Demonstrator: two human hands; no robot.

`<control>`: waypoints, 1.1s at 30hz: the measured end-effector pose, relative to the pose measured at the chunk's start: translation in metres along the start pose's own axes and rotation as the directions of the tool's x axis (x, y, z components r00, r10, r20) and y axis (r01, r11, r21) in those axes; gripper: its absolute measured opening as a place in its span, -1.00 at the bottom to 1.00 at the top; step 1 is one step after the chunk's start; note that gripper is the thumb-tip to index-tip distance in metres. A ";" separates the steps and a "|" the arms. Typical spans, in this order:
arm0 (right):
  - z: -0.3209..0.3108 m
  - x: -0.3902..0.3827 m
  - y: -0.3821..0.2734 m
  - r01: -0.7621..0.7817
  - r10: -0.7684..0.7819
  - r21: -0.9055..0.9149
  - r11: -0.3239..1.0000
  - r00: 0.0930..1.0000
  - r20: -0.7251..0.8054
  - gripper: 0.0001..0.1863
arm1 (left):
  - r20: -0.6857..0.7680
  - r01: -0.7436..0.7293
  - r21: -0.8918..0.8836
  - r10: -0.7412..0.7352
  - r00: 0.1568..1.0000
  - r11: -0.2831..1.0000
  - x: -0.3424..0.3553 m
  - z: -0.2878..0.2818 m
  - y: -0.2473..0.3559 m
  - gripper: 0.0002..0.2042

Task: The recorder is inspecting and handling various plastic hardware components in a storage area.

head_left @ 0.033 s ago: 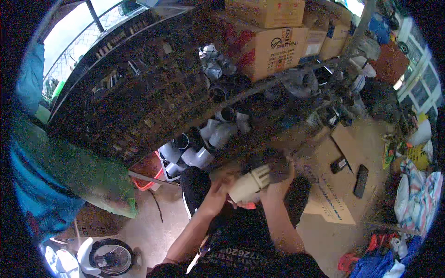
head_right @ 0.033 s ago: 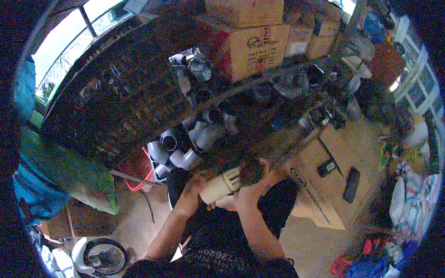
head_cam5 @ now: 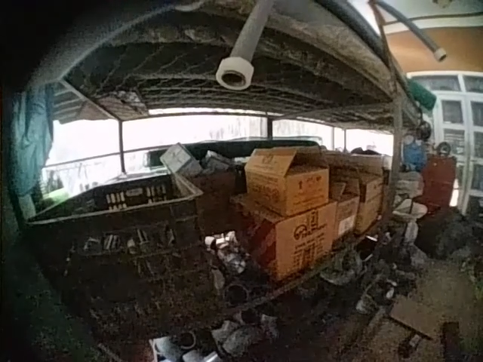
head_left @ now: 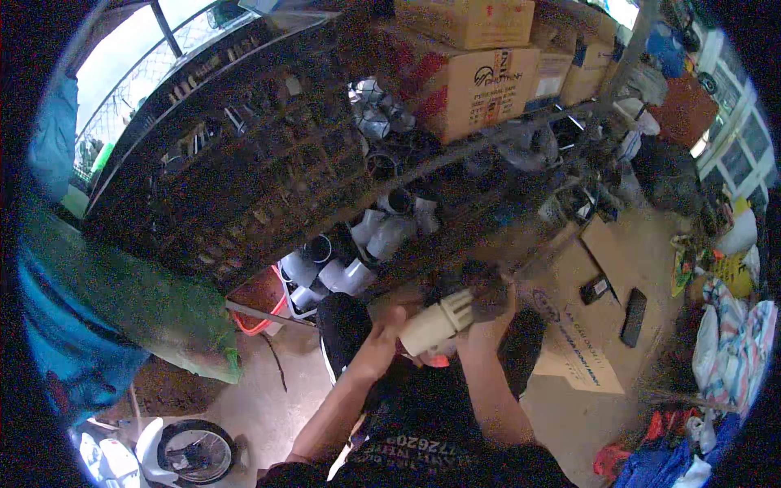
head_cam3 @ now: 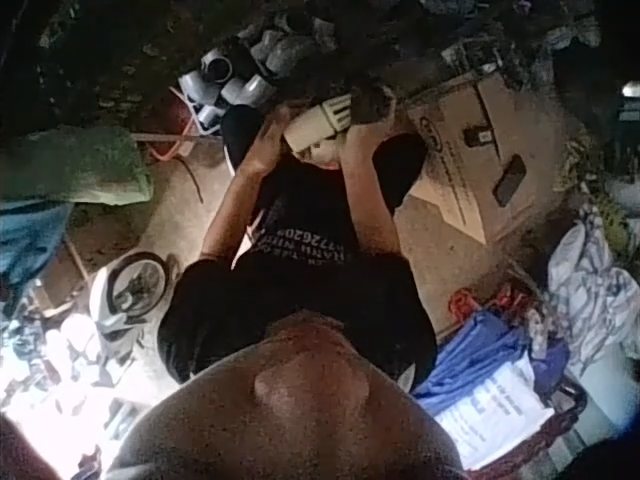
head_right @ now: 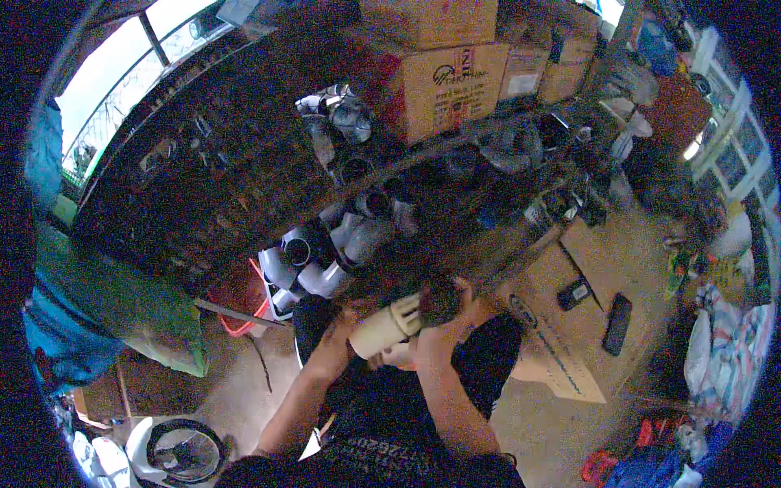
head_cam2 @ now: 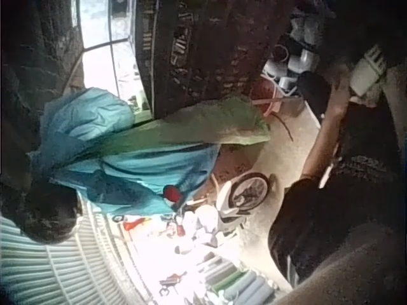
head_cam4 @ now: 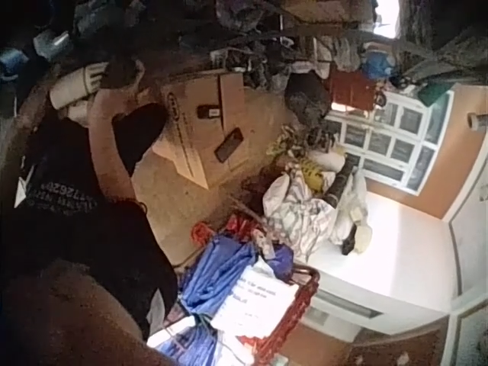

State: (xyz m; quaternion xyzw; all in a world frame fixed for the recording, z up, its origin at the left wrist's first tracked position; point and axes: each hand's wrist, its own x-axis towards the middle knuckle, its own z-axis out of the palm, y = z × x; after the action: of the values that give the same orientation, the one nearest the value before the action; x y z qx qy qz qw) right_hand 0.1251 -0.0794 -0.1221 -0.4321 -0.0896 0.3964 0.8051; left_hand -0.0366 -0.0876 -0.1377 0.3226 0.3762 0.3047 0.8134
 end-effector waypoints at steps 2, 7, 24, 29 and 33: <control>-0.005 0.003 0.005 0.043 -0.042 -0.036 0.998 0.999 0.030 -0.79 | 0.076 -0.579 0.573 0.666 0.742 0.580 -0.001 0.016 0.002 -0.32; 0.004 -0.004 -0.005 -0.028 0.031 -0.079 0.996 0.999 0.041 -0.69 | 0.373 -0.466 0.884 0.670 0.642 -0.045 -0.013 0.022 0.005 -0.36; -0.004 0.007 0.010 0.108 -0.114 -0.192 0.975 0.993 -0.022 -0.83 | -0.071 -0.522 0.444 0.609 0.790 0.728 0.004 0.005 -0.010 -0.36; -0.006 0.008 0.009 0.047 -0.054 -0.125 0.991 0.997 -0.052 -0.81 | 0.009 -0.487 0.530 0.570 0.822 0.694 -0.007 0.029 0.013 -0.47; -0.016 0.014 0.019 0.117 -0.119 -0.162 0.980 0.993 -0.001 -0.80 | 0.284 -0.445 0.895 0.734 0.617 0.028 -0.006 0.032 0.009 -0.52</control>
State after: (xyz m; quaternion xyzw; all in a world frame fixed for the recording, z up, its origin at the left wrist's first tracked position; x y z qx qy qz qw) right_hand 0.1314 -0.0729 -0.1494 -0.4919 -0.1424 0.3369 0.7901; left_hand -0.0166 -0.0963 -0.1121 0.7993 0.4055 0.3866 0.2175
